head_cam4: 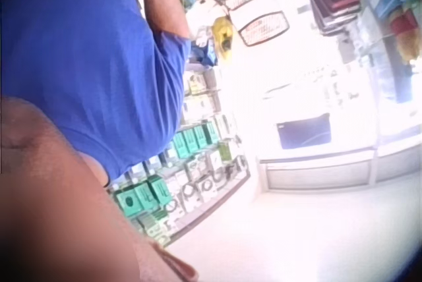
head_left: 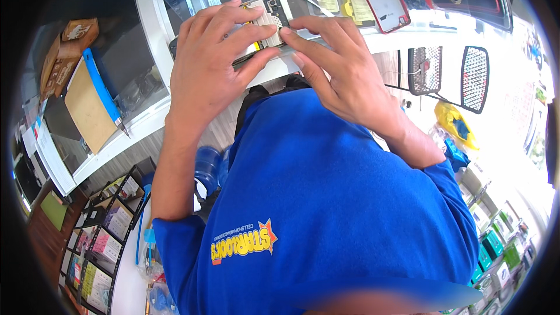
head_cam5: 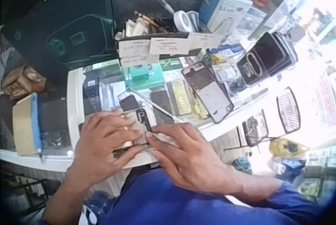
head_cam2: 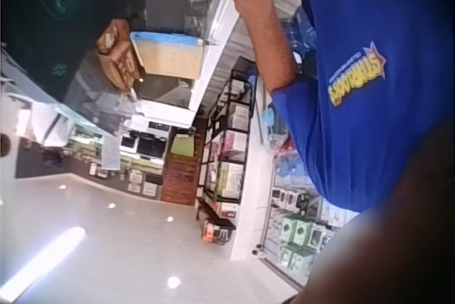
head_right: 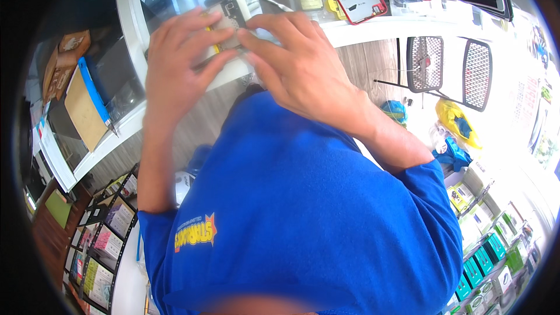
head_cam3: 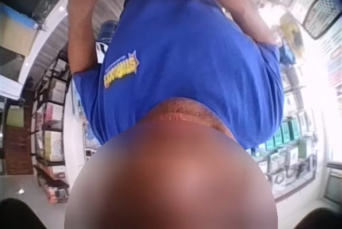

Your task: The person uses a blue-handled screwdriver to remove and install screws on a disassembled smartphone. They handle the phone's internal components, including the battery and circuit board, and place a protective sticker on the battery. The person works at a counter in a mobile repair shop.

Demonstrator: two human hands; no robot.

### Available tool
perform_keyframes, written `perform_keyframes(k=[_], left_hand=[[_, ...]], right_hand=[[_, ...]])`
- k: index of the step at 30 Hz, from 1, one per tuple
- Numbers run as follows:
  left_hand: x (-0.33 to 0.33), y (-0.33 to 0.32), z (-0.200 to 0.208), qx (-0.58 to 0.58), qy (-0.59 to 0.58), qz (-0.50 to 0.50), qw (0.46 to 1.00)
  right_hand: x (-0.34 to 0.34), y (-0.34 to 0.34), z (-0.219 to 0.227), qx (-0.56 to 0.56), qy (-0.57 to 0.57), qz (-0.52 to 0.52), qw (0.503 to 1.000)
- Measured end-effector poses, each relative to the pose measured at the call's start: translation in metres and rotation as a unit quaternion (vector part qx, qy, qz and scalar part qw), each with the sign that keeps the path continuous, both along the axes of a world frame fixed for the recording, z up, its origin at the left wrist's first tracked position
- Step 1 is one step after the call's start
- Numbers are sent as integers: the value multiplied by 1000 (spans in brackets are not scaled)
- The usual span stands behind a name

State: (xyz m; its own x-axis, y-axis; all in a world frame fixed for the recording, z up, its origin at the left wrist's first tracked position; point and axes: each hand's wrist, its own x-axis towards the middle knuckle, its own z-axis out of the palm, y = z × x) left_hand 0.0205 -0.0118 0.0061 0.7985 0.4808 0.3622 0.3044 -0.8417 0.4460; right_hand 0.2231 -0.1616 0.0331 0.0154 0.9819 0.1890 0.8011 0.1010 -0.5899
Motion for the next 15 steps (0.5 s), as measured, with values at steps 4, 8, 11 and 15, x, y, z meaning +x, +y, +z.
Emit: perform_keyframes(k=[4, 8, 11, 15], left_hand=[[0, -1, 3, 1, 5, 4, 1000], [0, 0, 2, 2, 1, -5, 1000], [0, 2, -1, 1, -7, -8, 1000], [-1, 2, -3, -1, -3, -12, 1000]], right_hand=[[16, -2, -4, 14, 140, -38, 989], [16, -9, -7, 21, 104, -22, 994], [13, -8, -10, 20, 63, -8, 998], [8, -2, -8, 29, 32, -11, 999]])
